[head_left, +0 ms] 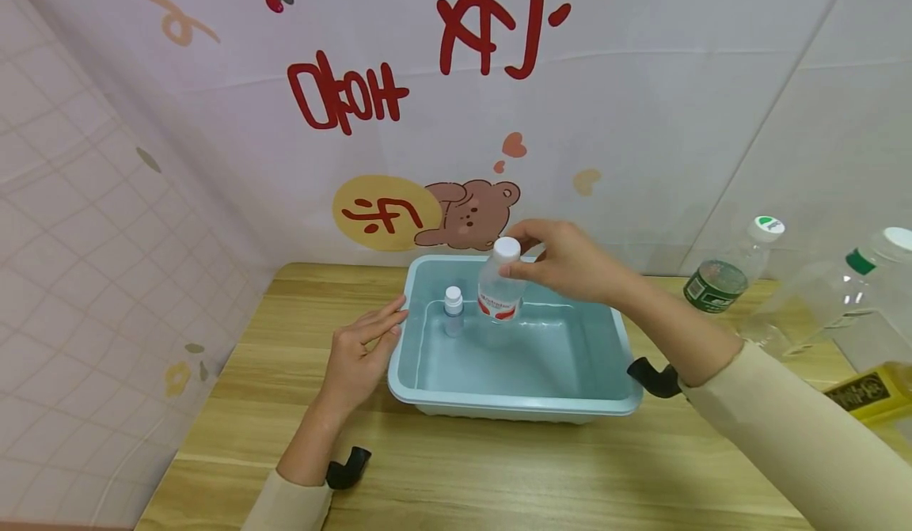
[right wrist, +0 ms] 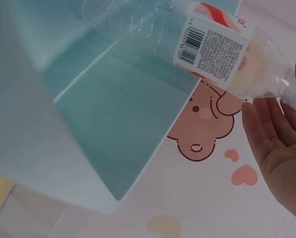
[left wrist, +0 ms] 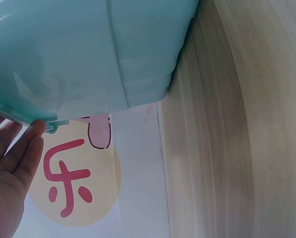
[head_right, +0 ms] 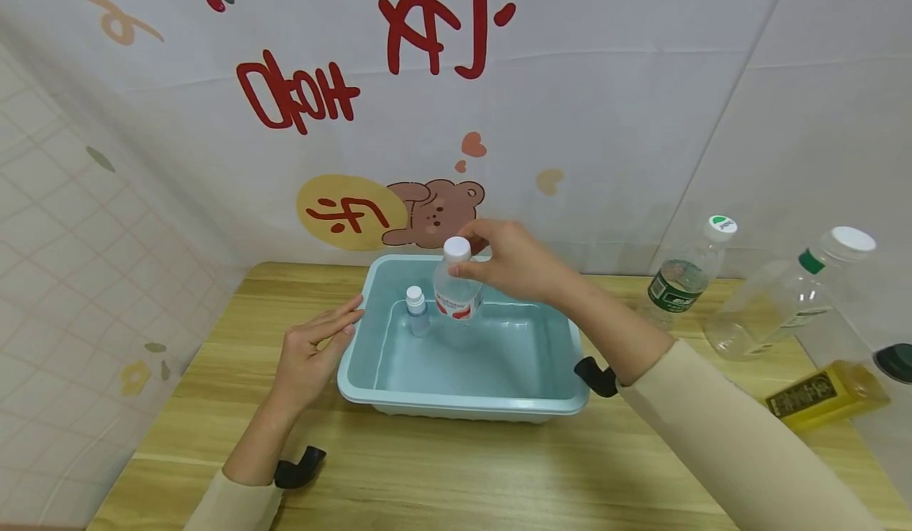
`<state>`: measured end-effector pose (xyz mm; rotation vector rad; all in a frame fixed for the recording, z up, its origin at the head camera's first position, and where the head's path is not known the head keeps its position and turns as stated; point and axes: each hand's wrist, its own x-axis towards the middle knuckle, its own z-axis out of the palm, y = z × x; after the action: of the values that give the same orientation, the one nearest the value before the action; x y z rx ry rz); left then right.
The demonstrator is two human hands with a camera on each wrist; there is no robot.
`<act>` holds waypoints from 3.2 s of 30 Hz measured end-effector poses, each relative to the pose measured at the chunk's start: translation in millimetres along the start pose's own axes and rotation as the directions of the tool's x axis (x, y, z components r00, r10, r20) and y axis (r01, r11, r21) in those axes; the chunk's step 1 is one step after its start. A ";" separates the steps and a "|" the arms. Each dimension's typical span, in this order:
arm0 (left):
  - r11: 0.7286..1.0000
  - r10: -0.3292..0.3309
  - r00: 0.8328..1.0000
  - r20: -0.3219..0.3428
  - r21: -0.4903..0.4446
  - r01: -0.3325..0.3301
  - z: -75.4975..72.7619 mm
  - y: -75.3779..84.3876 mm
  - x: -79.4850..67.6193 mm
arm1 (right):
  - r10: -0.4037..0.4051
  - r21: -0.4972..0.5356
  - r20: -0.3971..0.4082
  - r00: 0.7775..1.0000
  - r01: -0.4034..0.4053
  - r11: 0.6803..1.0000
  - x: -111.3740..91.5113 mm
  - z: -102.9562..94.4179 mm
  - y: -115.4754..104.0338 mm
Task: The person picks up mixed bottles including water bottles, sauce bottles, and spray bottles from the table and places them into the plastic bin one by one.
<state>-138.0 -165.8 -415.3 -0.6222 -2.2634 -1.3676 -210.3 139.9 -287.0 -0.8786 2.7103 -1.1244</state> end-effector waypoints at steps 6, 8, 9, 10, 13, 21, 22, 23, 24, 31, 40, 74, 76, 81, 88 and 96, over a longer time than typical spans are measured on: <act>1.000 -0.004 1.000 0.002 0.004 0.004 0.4 -1.0 -0.1 | 0.034 -0.004 0.043 0.999 -0.034 0.999 1.0 2.9 0.7; 1.000 -0.006 1.000 0.003 0.001 0.006 0.7 -1.1 0.0 | 0.047 -0.009 0.059 0.997 -0.047 0.999 0.8 3.3 0.6; 1.000 -0.008 1.000 0.003 0.000 0.008 0.7 -0.9 0.0 | 0.051 -0.010 0.066 0.997 -0.051 0.999 0.8 3.3 0.6; 1.000 -0.009 1.000 0.004 -0.002 0.009 0.7 -1.1 0.1 | 0.054 -0.012 0.070 0.996 -0.053 0.999 0.9 3.3 0.8; 1.000 -0.011 1.000 0.004 -0.006 0.011 0.9 -1.0 0.2 | 0.051 -0.016 0.082 0.995 -0.050 0.999 0.7 2.5 0.0; 1.000 -0.005 1.000 0.000 -0.008 0.005 1.1 -1.3 0.1 | 0.067 -0.060 0.104 0.992 -0.061 0.996 -0.6 1.5 -1.7; 1.000 -0.001 1.000 -0.001 -0.007 0.001 1.1 -1.3 0.1 | 0.067 -0.070 0.106 0.992 -0.059 0.996 -1.0 1.2 -2.1; 1.000 0.000 1.000 -0.001 -0.009 0.000 1.0 -1.1 0.2 | 0.063 -0.078 0.109 0.992 -0.054 0.995 -1.4 0.9 -2.4; 1.000 0.001 1.000 -0.002 -0.010 -0.001 0.9 -0.9 0.2 | 0.061 -0.088 0.111 0.992 -0.051 0.995 -1.8 0.5 -2.7; 1.000 0.003 1.000 -0.004 -0.016 -0.003 0.8 -1.1 0.1 | 0.036 -0.110 0.113 0.993 -0.023 0.994 -4.9 -4.1 -5.2; 1.000 0.018 1.000 -0.009 -0.006 -0.018 1.1 -2.0 0.1 | 0.047 -0.147 0.134 0.990 -0.027 0.989 -7.9 -6.0 -7.4; 0.999 -0.009 1.000 -0.001 -0.033 0.009 1.8 1.4 0.5 | -0.111 -0.217 -0.145 0.983 0.078 0.973 -58.5 -59.6 -16.7; 1.000 -0.010 1.000 0.000 -0.029 0.010 1.6 1.2 0.3 | -0.110 -0.234 -0.189 0.976 0.064 0.970 -64.9 -63.7 -15.9; 1.000 -0.009 1.000 -0.001 -0.025 0.009 1.1 1.1 0.1 | -0.149 -0.245 -0.316 0.937 0.071 0.967 -78.4 -70.5 -7.1; 1.000 -0.005 1.000 -0.003 -0.029 0.005 1.1 1.8 0.2 | -0.230 -0.262 -0.476 0.849 0.113 0.958 -92.5 -79.5 13.2; 0.999 0.001 1.000 -0.009 -0.039 -0.001 1.1 0.5 0.7 | -0.170 -0.265 -0.524 0.835 0.029 0.964 -110.7 -91.2 32.5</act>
<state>-138.4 -164.5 -415.0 -0.6293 -2.2341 -1.4144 -159.2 274.8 -258.0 -0.8398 3.3683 -1.2291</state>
